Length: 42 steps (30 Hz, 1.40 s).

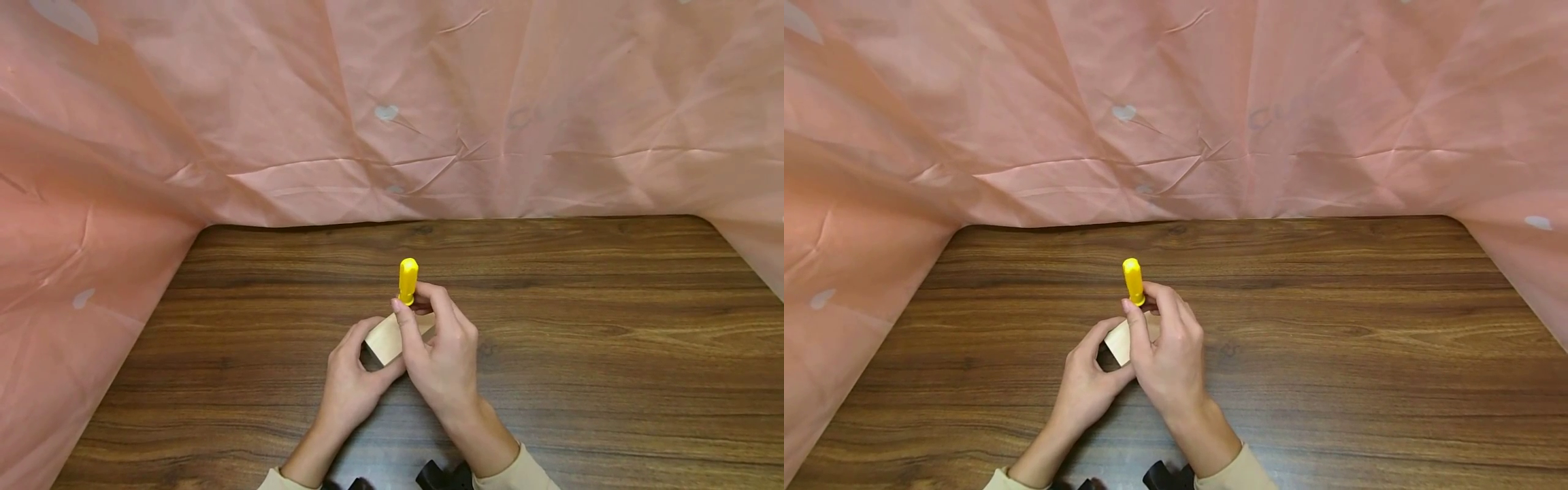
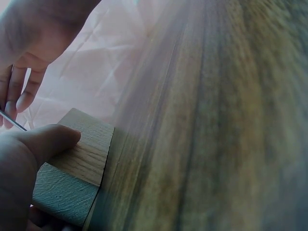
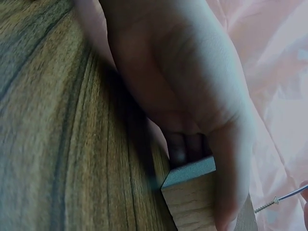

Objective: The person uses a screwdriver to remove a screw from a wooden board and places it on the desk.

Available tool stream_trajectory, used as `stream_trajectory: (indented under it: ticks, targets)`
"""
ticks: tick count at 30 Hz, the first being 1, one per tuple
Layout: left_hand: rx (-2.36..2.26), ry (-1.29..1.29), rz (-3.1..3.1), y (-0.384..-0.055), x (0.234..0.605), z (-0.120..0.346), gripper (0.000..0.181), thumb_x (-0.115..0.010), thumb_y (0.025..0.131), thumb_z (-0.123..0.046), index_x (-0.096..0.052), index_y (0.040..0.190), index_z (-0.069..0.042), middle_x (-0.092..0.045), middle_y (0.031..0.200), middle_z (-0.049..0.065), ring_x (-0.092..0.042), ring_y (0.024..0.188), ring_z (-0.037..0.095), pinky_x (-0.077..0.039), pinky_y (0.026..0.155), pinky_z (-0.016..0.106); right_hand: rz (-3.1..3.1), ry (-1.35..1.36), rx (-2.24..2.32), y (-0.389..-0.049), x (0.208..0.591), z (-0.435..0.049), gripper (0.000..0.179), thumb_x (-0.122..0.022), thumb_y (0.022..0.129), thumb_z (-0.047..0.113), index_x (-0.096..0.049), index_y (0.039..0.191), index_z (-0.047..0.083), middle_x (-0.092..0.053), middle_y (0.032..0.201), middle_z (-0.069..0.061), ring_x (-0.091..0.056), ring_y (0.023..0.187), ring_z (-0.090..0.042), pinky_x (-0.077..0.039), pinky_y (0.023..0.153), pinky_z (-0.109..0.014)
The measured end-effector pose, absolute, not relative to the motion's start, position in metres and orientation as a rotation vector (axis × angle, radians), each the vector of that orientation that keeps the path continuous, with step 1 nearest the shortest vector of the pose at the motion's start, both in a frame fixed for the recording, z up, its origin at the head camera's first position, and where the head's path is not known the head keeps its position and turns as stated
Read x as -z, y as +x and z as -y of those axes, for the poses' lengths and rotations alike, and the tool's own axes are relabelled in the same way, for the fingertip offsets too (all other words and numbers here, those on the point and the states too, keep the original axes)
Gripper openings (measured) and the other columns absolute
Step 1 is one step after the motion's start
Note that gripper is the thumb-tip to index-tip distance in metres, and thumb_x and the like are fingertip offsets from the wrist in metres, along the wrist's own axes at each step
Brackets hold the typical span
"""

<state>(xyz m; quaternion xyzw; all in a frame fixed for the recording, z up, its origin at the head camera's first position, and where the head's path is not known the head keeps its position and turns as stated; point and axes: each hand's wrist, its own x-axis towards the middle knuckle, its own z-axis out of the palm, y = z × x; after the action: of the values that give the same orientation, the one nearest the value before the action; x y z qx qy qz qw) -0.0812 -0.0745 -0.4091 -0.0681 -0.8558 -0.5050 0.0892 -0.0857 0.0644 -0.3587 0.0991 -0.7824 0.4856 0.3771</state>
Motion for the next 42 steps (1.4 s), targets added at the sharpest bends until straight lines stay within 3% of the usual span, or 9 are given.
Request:
stream_trajectory:
  ticks: [6,19,26,31,36,38,42]
  targets:
    - [1.508,-0.199,2.544,-0.0812,0.4097,0.0742,0.053,-0.097,0.078,-0.026,-0.074,0.125,-0.02,-0.076,0.116,-0.001,-0.067,0.1,0.016,-0.052,0.089,0.034,2.004,0.235,-1.225,-0.0857,0.3573,-0.0655,0.02,-0.08,0.096,0.012,-0.071,0.111,0.004,-0.074,0.096,-0.008,-0.072,0.088,-0.019,-0.061,0.076,-0.032]
    - [1.499,-0.194,2.548,-0.0812,0.4079,0.0746,0.054,-0.097,0.077,-0.024,-0.073,0.125,-0.019,-0.076,0.116,0.0,-0.068,0.1,0.016,-0.052,0.088,0.034,2.023,0.268,-1.229,-0.0844,0.3534,-0.0663,0.014,-0.079,0.098,0.013,-0.074,0.109,0.005,-0.074,0.094,-0.007,-0.073,0.089,-0.019,-0.053,0.06,-0.032]
    - [1.515,-0.196,2.549,-0.0811,0.4088,0.0747,0.053,-0.097,0.078,-0.028,-0.074,0.125,-0.022,-0.076,0.116,-0.001,-0.066,0.1,0.016,-0.051,0.088,0.034,2.013,0.256,-1.237,-0.0842,0.3528,-0.0672,0.028,-0.082,0.095,0.011,-0.069,0.118,0.004,-0.079,0.096,-0.007,-0.075,0.089,-0.018,-0.058,0.078,-0.021]
    - [1.515,-0.205,2.552,-0.0818,0.4086,0.0744,0.053,-0.097,0.079,-0.029,-0.073,0.126,-0.022,-0.076,0.117,-0.001,-0.067,0.101,0.016,-0.052,0.089,0.034,2.023,0.261,-1.242,-0.084,0.3536,-0.0681,0.022,-0.082,0.095,0.012,-0.071,0.113,0.005,-0.078,0.093,-0.008,-0.075,0.089,-0.019,-0.05,0.057,-0.019]
    - [1.505,-0.207,2.555,-0.0823,0.4083,0.0744,0.053,-0.097,0.079,-0.028,-0.073,0.126,-0.021,-0.076,0.117,-0.001,-0.067,0.102,0.016,-0.052,0.089,0.035,2.032,0.269,-1.246,-0.0833,0.3538,-0.0674,0.022,-0.081,0.096,0.011,-0.071,0.115,0.004,-0.078,0.095,-0.009,-0.076,0.09,-0.02,-0.047,0.053,-0.022]
    - [1.506,-0.203,2.554,-0.0821,0.4084,0.0746,0.054,-0.098,0.078,-0.028,-0.073,0.126,-0.021,-0.076,0.117,-0.001,-0.068,0.102,0.016,-0.052,0.089,0.035,2.041,0.272,-1.241,-0.0832,0.354,-0.0672,0.022,-0.08,0.097,0.011,-0.071,0.116,0.004,-0.079,0.096,-0.009,-0.076,0.091,-0.02,-0.05,0.055,-0.023]
    - [1.511,-0.197,2.549,-0.0815,0.4087,0.0746,0.053,-0.097,0.078,-0.029,-0.074,0.125,-0.022,-0.076,0.115,-0.002,-0.067,0.1,0.016,-0.052,0.088,0.034,2.035,0.28,-1.232,-0.084,0.3539,-0.0675,0.028,-0.08,0.097,0.01,-0.069,0.121,0.003,-0.081,0.099,-0.009,-0.077,0.091,-0.019,-0.059,0.074,-0.025]
